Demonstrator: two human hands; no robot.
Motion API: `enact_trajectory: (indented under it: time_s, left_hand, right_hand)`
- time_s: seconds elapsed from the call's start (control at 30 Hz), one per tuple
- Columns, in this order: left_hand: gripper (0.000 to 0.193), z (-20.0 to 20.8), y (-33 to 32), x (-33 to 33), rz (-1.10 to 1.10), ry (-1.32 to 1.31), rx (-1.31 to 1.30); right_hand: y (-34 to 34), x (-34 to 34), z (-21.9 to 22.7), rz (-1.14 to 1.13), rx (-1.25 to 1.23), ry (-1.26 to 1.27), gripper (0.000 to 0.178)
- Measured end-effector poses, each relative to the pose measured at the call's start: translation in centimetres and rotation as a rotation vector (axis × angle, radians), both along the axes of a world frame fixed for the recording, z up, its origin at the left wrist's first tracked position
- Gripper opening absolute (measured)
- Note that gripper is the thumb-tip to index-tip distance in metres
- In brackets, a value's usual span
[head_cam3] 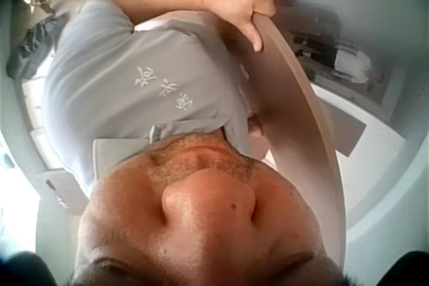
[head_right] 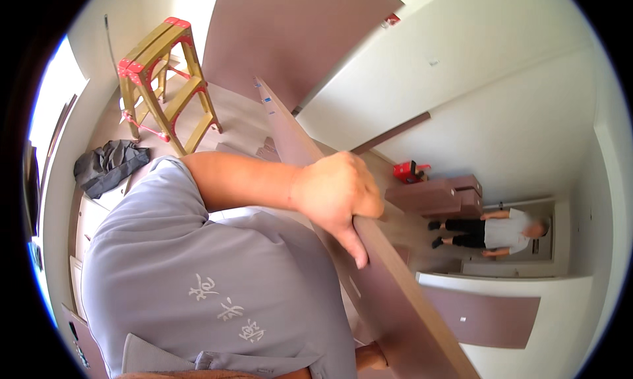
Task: The person moves a large wooden panel into position, picks up a power drill to insert a screw, and handles fasteners and a screwdriver while working on the board.
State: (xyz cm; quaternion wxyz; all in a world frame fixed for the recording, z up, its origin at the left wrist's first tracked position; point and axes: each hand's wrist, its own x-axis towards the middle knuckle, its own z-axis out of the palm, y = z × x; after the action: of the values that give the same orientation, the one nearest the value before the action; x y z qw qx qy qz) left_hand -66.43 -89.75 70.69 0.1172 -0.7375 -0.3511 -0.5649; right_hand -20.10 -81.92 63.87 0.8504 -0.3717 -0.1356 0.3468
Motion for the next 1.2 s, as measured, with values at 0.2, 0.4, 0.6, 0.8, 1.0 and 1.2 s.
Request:
enact_trajectory:
  time_s: [0.2, 0.4, 0.6, 0.8, 1.0, 1.2]
  left_hand:
    - [0.074, 0.0, 0.4, -9.5, 0.151, -0.054, 0.058]
    - [0.076, 0.1, 0.8, -16.5, 0.317, -0.155, -0.008]
    - [0.072, -1.6, 0.8, -21.3, 0.452, -0.346, -0.022]
    - [0.07, -4.5, -0.3, -27.8, 0.558, -0.555, -0.011]
    - [0.071, -7.6, -0.7, -37.3, 0.625, -0.699, -0.003]
    - [0.077, -10.7, -1.3, -47.5, 0.613, -0.825, -0.016]
  right_hand:
    - [4.4, -5.5, 3.1, 0.036, 0.078, -0.004, 0.048]
    - [10.5, -9.4, 5.7, 0.091, 0.157, -0.017, 0.048]
    - [19.9, -15.6, 7.3, 0.242, 0.243, -0.022, 0.048]
    - [22.7, -26.8, 11.3, 0.368, 0.268, -0.017, 0.047]
    - [26.9, -38.0, 13.3, 0.666, 0.333, 0.033, 0.05]
    - [30.4, -50.7, 14.5, 0.812, 0.348, -0.015, 0.047]
